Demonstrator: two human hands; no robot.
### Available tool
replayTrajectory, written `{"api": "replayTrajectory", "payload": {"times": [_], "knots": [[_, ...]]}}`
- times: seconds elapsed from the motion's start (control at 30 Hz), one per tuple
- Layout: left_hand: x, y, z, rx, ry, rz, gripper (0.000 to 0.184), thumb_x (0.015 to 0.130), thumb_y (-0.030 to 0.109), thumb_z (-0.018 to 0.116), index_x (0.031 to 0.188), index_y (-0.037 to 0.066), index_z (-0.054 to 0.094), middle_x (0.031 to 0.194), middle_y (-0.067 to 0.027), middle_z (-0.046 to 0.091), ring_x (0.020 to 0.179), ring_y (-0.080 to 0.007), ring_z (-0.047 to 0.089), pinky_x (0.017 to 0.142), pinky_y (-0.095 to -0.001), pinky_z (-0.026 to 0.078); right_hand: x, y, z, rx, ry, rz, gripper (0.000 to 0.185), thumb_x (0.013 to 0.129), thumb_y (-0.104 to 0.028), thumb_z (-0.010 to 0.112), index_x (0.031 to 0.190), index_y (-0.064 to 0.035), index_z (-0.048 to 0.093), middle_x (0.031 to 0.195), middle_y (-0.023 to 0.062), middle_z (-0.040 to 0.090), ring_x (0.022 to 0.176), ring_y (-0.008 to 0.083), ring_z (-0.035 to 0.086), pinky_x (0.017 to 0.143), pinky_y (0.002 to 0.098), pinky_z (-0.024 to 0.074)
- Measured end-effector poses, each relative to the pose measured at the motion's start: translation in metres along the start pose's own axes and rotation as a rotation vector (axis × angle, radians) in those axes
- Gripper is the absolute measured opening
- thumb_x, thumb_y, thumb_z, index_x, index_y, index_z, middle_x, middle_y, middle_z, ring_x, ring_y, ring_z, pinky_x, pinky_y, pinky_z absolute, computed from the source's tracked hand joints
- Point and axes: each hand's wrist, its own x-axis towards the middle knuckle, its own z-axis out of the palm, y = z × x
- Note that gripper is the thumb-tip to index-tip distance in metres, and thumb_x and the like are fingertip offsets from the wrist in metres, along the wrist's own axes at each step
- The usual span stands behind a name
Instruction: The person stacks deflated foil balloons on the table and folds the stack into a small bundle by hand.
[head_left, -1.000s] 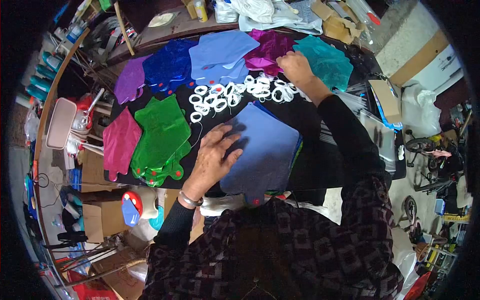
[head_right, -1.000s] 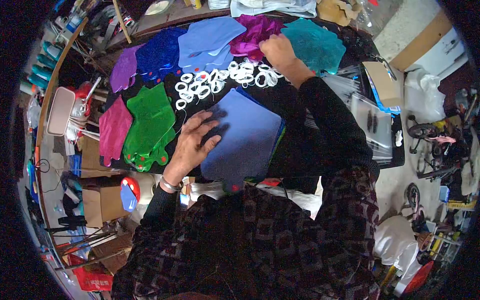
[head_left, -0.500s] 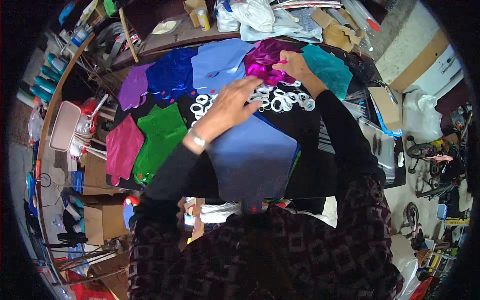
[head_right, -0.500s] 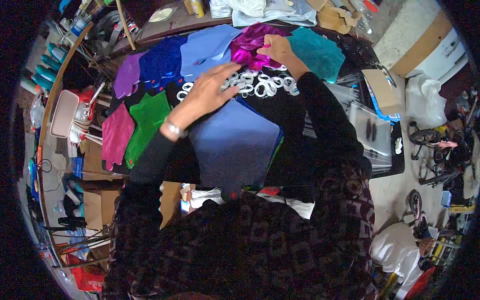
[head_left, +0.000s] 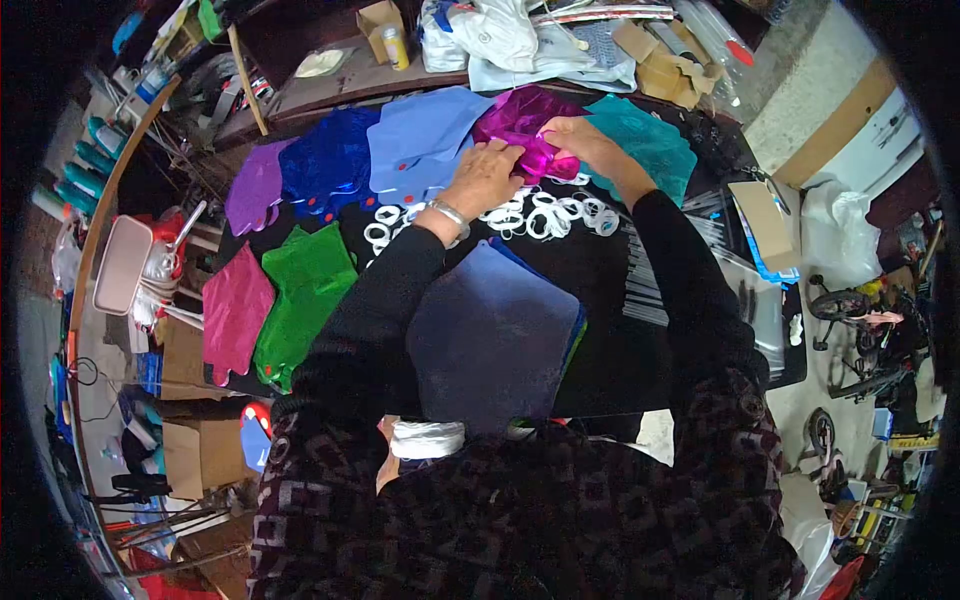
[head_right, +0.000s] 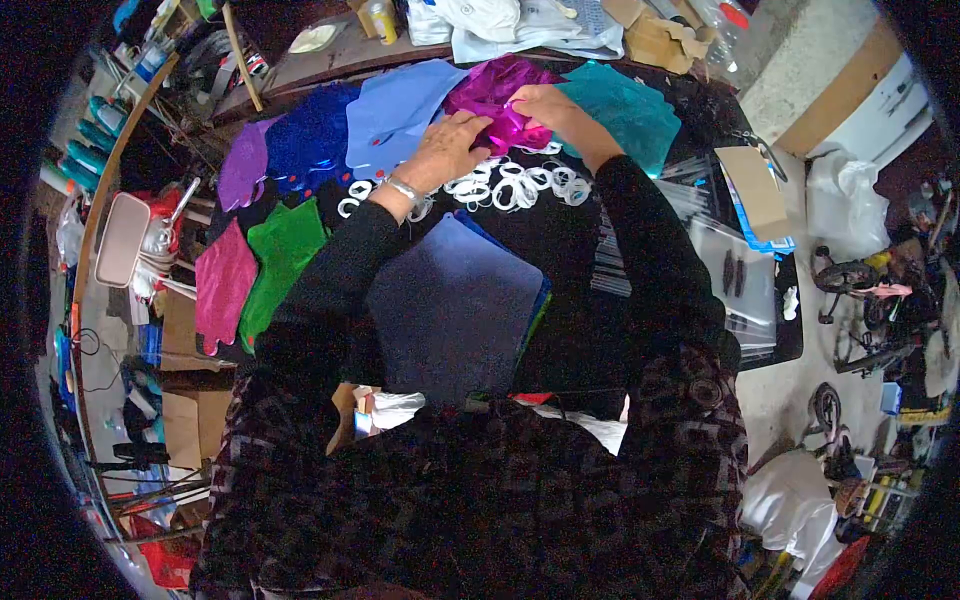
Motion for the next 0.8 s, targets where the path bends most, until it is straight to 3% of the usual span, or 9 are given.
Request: {"api": "replayTrajectory", "payload": {"times": [0.13,0.3,0.43,0.6,0.7,0.8], "knots": [[-0.001,0.007,-0.001,0.058,-0.043,-0.03,0.05,0.096,0.037,0.065,0.14,0.014,0.062,0.131,-0.0138,0.061,0.118,-0.0353,0.059,0.101,-0.046,0.045,-0.009,-0.009,0.001,0.011,-0.017,-0.1,0.025,0.097,-0.03,0.068,0.107,-0.0071,0.07,0.095,0.0,0.064,0.084,0.0123,0.058,0.078,0.0291,0.0525],[0.004,0.012,0.001,-0.011,0.024,-0.141,0.053,0.096,0.052,0.055,0.13,0.013,0.069,0.128,-0.0165,0.062,0.114,-0.0372,0.056,0.099,-0.0496,0.041,0.011,0.006,0.009,0.001,0.132,0.019,0.027,0.094,-0.028,0.069,0.104,-0.004,0.072,0.085,0.0042,0.067,0.073,0.014,0.06,0.066,0.0271,0.0557],[0.006,0.016,0.004,0.121,-0.036,-0.25,0.065,0.1,0.064,0.041,0.134,0.015,0.068,0.126,-0.0132,0.065,0.121,-0.0328,0.054,0.104,-0.0519,0.034,0.02,0.012,0.007,-0.234,0.132,-0.046,0.029,0.097,-0.032,0.066,0.102,-0.004,0.072,0.086,0.005,0.067,0.074,0.0152,0.061,0.066,0.0317,0.0584],[0.004,0.014,0.007,0.092,-0.056,-0.197,0.068,0.098,0.064,0.043,0.12,0.007,0.074,0.123,-0.0166,0.069,0.111,-0.0337,0.055,0.1,-0.0474,0.031,0.012,-0.013,0.017,-0.113,0.245,0.134,0.033,0.096,-0.034,0.065,0.1,-0.0023,0.072,0.083,0.0047,0.066,0.075,0.0164,0.06,0.07,0.0346,0.0555],[0.002,0.017,0.007,0.119,-0.061,-0.203,0.07,0.099,0.065,0.041,0.119,0.006,0.074,0.123,-0.0143,0.07,0.117,-0.0323,0.055,0.104,-0.0507,0.031,0.009,-0.025,0.009,-0.039,0.281,-0.055,0.04,0.099,-0.039,0.058,0.098,-0.0007,0.07,0.081,0.0086,0.067,0.074,0.0226,0.061,0.071,0.041,0.0529],[0.003,0.02,0.007,0.148,-0.067,-0.204,0.073,0.1,0.066,0.039,0.118,0.005,0.074,0.124,-0.012,0.071,0.123,-0.031,0.055,0.107,-0.0541,0.031,0.037,-0.064,-0.03,-0.672,0.422,-0.318,0.031,0.1,-0.029,0.051,0.098,-0.0027,0.068,0.087,0.0047,0.064,0.076,0.0211,0.057,0.072,0.0379,0.0476]]}}
